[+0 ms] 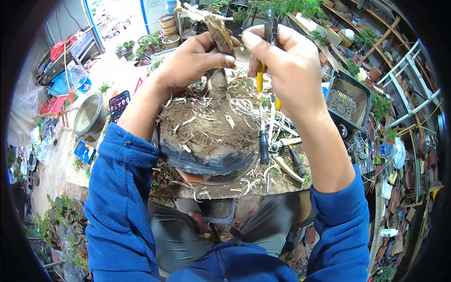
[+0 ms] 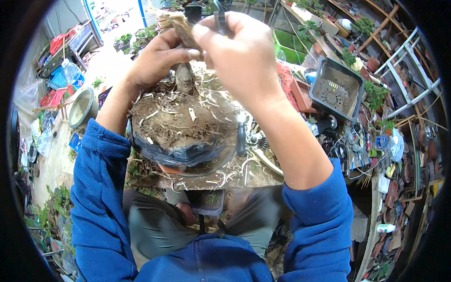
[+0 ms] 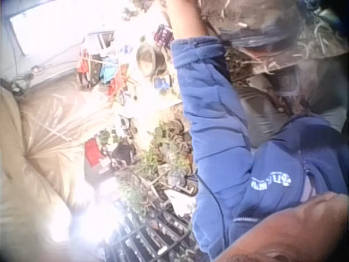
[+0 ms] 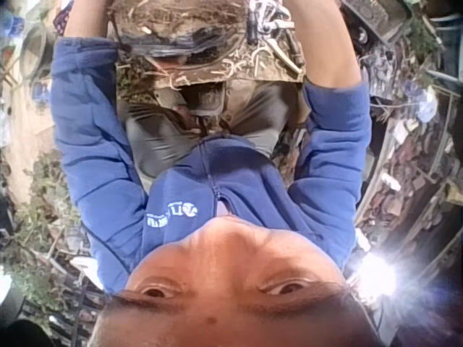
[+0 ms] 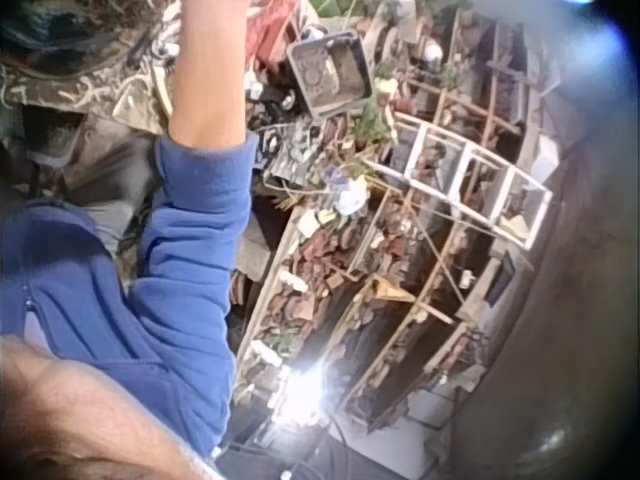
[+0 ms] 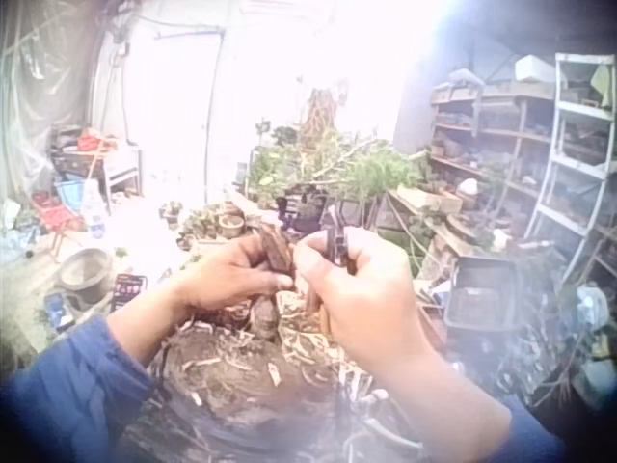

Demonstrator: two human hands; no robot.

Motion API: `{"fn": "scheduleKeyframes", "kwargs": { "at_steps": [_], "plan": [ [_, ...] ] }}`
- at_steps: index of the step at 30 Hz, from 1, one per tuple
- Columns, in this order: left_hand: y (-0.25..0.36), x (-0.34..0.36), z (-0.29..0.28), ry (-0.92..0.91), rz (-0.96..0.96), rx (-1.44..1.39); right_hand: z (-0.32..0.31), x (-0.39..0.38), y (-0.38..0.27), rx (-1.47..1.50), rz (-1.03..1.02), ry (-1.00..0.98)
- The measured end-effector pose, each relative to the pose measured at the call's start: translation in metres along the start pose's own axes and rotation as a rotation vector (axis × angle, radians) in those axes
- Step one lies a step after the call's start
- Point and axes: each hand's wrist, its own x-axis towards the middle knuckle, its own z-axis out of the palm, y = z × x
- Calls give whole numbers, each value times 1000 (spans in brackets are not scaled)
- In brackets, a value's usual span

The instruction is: The person trims and shapes a small bonsai tree using pliers and a knife. They repeatedly cut small branches and scrape bark from the trunk, rotating the plant to access different sides. The work is performed on a cluttered table in a workshop filled with other potted plants and tools.

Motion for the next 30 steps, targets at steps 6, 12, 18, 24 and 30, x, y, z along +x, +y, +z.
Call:
{"fn": "scheduleKeyframes", "kwargs": {
  "at_steps": [6,12,18,24,30],
  "plan": [
    [-8,-1,-3,12,4,-111,32,17,9,13,-231,49],
    [-14,-1,-6,65,22,12,40,22,11,-169,-333,121],
    [-17,-1,-7,87,46,27,45,26,17,-307,-393,166],
    [-12,-2,-7,53,9,-28,43,23,23,-176,-300,184],
    [-6,-5,-3,52,38,-39,24,25,37,-270,-252,225]
  ]
}}
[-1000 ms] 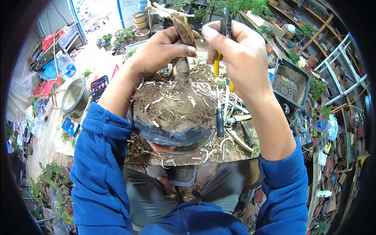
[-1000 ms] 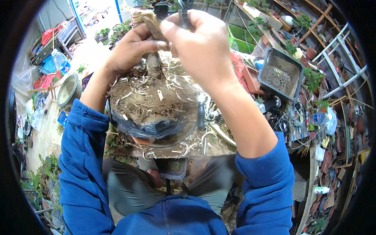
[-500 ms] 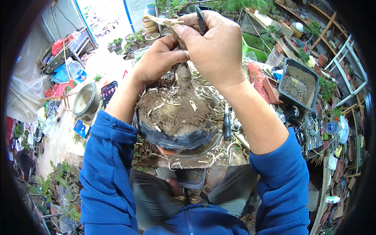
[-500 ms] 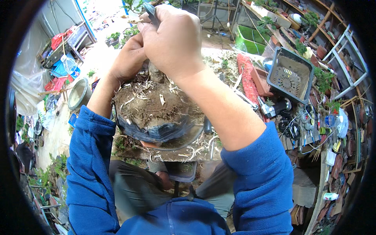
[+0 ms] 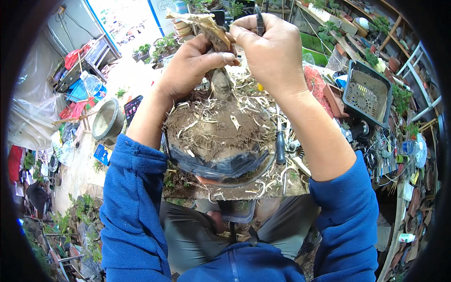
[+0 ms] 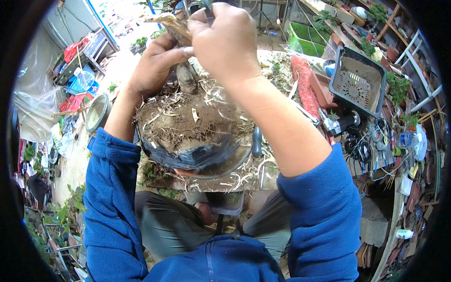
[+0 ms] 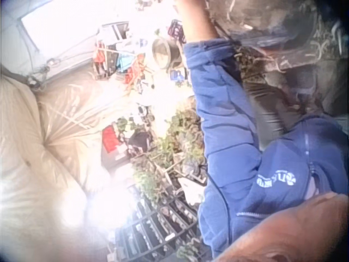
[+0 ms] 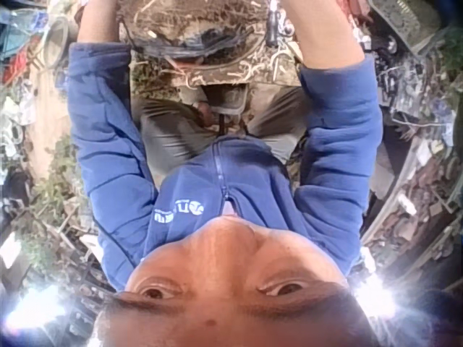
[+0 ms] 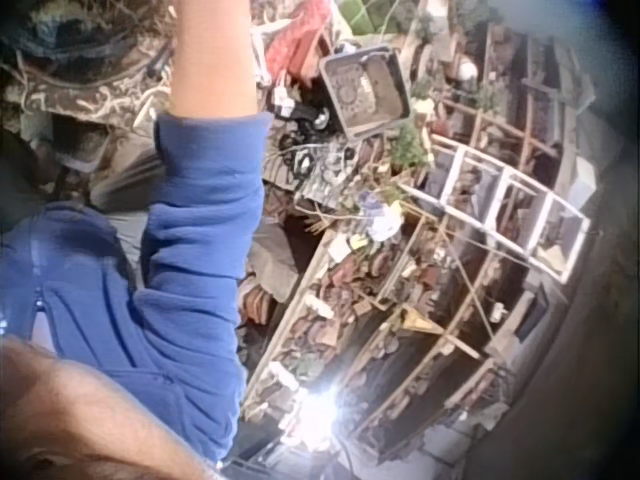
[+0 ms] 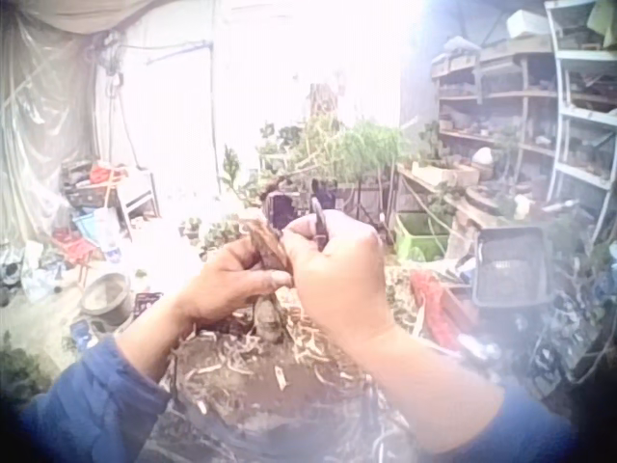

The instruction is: The person trims and shapes a small bonsai tree using pliers and a knife. They repeatedly cut small branches and scrape bark from the trunk, rotating the plant to access different sides. The work is performed on a cluttered table in a workshop filled with other potted plants and tools.

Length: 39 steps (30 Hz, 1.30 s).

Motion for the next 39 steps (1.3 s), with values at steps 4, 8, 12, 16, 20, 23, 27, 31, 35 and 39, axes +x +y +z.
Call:
{"fn": "scheduleKeyframes", "kwargs": {
  "at_steps": [4,8,12,16,20,23,27,31,35,39],
  "plan": [
    [-1,0,0,-26,47,-32,-24,-2,17,-67,284,-204],
    [-3,-2,-4,17,41,81,-66,-20,45,-455,413,-622],
    [-5,-6,-4,122,75,137,-109,-59,82,-1042,234,-746],
    [0,-16,0,199,-24,-8,-144,-79,107,-1209,362,-757],
    [3,-20,2,249,-23,-6,-158,-89,110,-1152,367,-692],
    [2,-20,1,249,-30,12,-160,-103,98,-1057,185,-543],
    [0,-18,0,228,-9,-15,-169,-133,67,-722,-168,-492],
    [2,-17,4,252,-31,-70,-161,-157,41,-636,-104,-583],
    [13,-18,10,319,-103,69,-118,-150,42,-803,178,-659],
    [26,-23,13,475,-27,199,-84,-136,53,-802,370,-658]
  ]
}}
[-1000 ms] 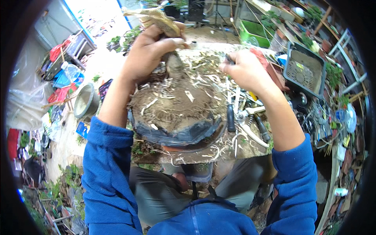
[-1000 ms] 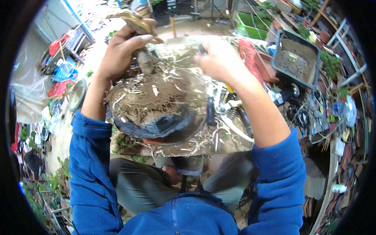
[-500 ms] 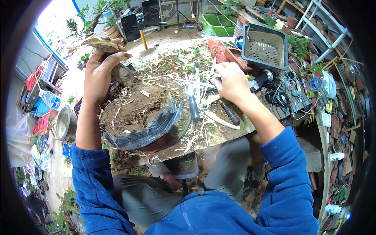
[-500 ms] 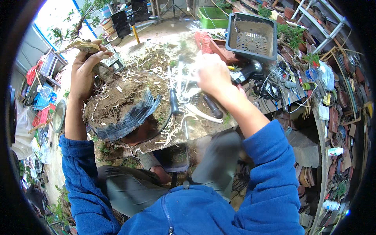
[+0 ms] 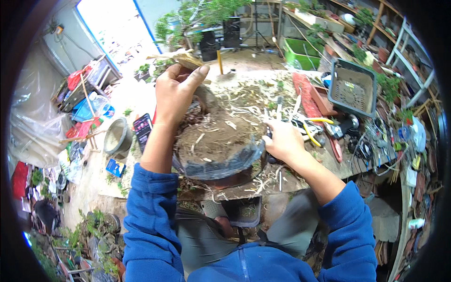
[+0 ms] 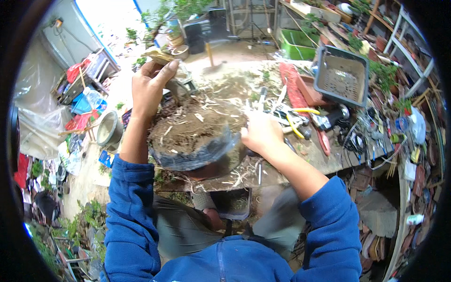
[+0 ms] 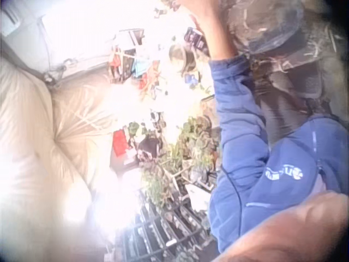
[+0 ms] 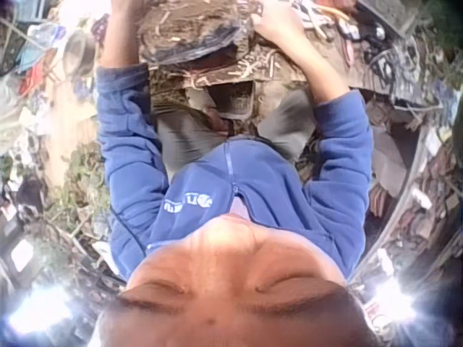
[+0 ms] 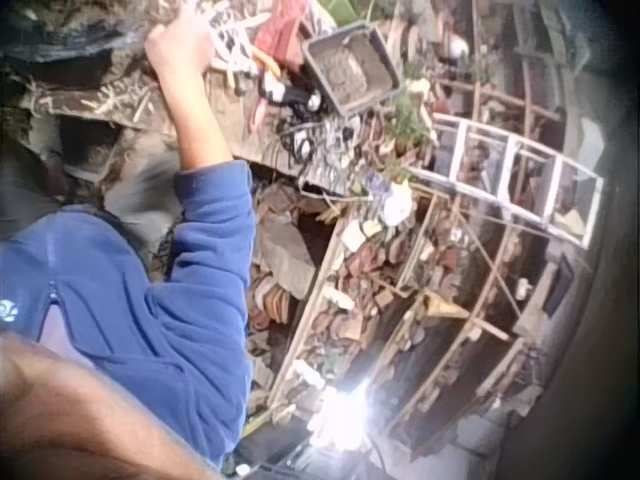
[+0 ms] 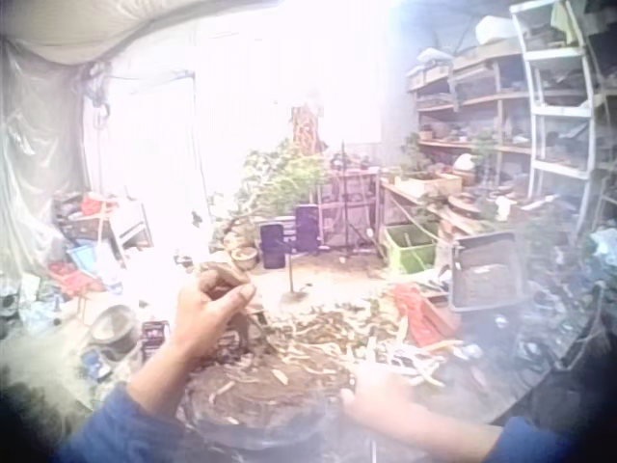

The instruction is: The person trims and shapes a small bonsai tree using pliers and a knife. They repeatedly cut small branches and scrape bark from the trunk, rotating the plant to access different sides. The work is performed on a cluttered table in a workshop filled with other potted plants and tools.

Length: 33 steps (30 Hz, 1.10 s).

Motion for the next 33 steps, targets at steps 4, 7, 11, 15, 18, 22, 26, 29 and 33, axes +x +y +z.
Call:
{"fn": "scheduleKeyframes", "kwargs": {
  "at_steps": [4,7,11,15,18,22,26,29,33],
  "plan": [
    [7,-4,-2,240,59,167,-6,4,2,235,46,129],
    [7,-4,-2,427,230,225,-27,-5,10,582,176,93],
    [2,1,1,429,459,183,-61,-18,13,1286,259,-24],
    [-1,8,1,459,455,93,-88,-28,17,645,101,-95],
    [-2,10,0,388,426,-5,-105,-32,20,534,29,-102],
    [-1,10,0,336,374,-132,-138,-36,15,294,-43,-438],
    [-1,7,2,287,399,-235,-158,-54,-10,992,8,-262],
    [-3,6,2,262,454,-240,-145,-53,-34,1170,-138,-128],
    [-9,10,-1,250,511,-179,-124,-33,-62,1275,-244,-168]
  ]
}}
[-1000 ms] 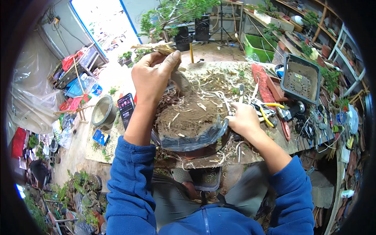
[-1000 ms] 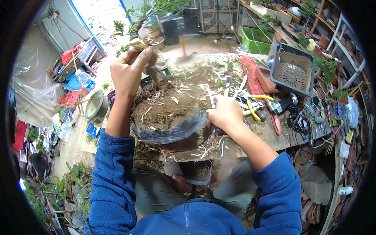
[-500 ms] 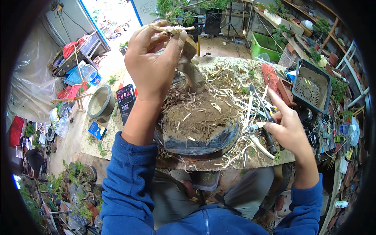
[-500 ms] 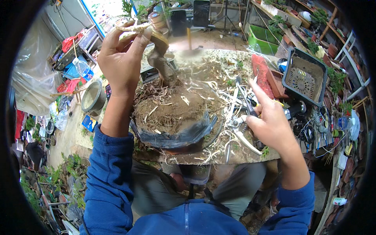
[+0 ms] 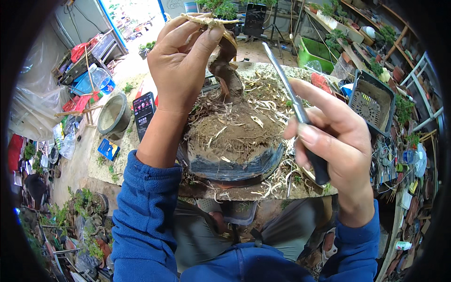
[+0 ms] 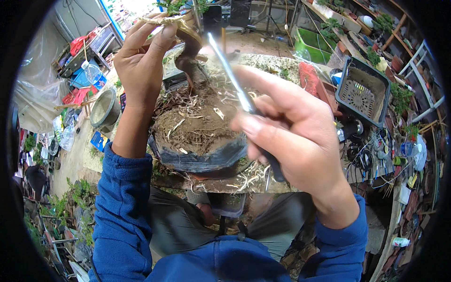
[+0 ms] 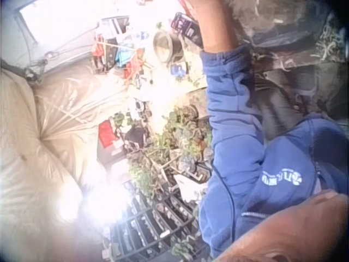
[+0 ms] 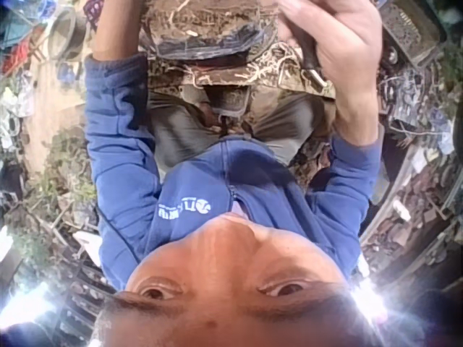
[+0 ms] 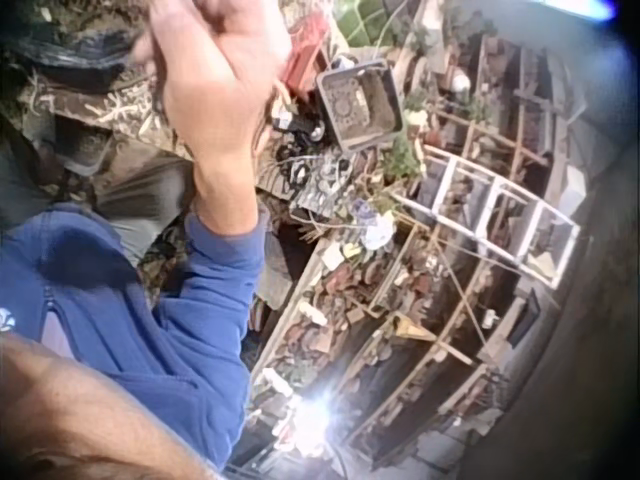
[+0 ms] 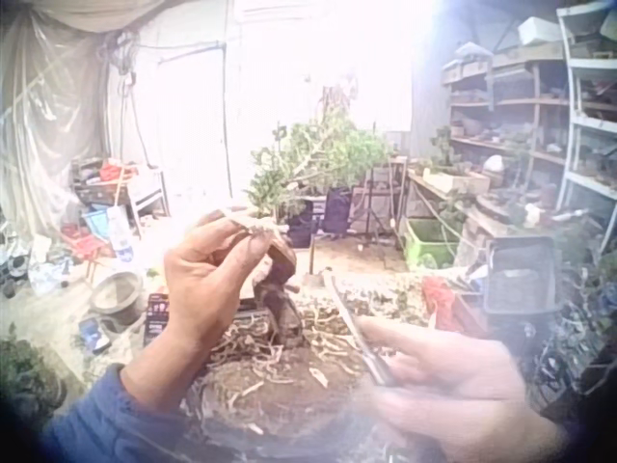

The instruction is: The person trims and shapes a small bonsai tree using pliers and a knife. They repeatedly cut small branches and scrape bark from the trunk, rotating the plant to access different sides. The work is performed on a cluttered table in a workshop filled with other potted plants and tools.

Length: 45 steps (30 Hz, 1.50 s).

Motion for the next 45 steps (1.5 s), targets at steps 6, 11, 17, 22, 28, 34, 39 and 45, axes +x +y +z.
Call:
{"fn": "scheduleKeyframes", "kwargs": {
  "at_steps": [6,11,17,22,28,34,39,45],
  "plan": [
    [-5,-3,-3,5,7,32,21,26,7,62,-12,-9],
    [5,-7,-1,77,-103,-36,26,32,8,86,-34,-13],
    [15,-4,-1,121,-55,62,33,39,10,86,-61,-5],
    [22,6,-5,114,115,160,31,48,18,2,-98,-33],
    [43,29,-20,-167,403,759,19,59,30,-449,-304,-1],
    [50,35,-24,-223,296,729,17,64,31,-639,-564,83],
    [89,28,-10,56,314,730,28,35,36,-406,-611,242],
    [138,-12,20,-375,-363,249,77,13,42,-365,-808,385]
  ]
}}
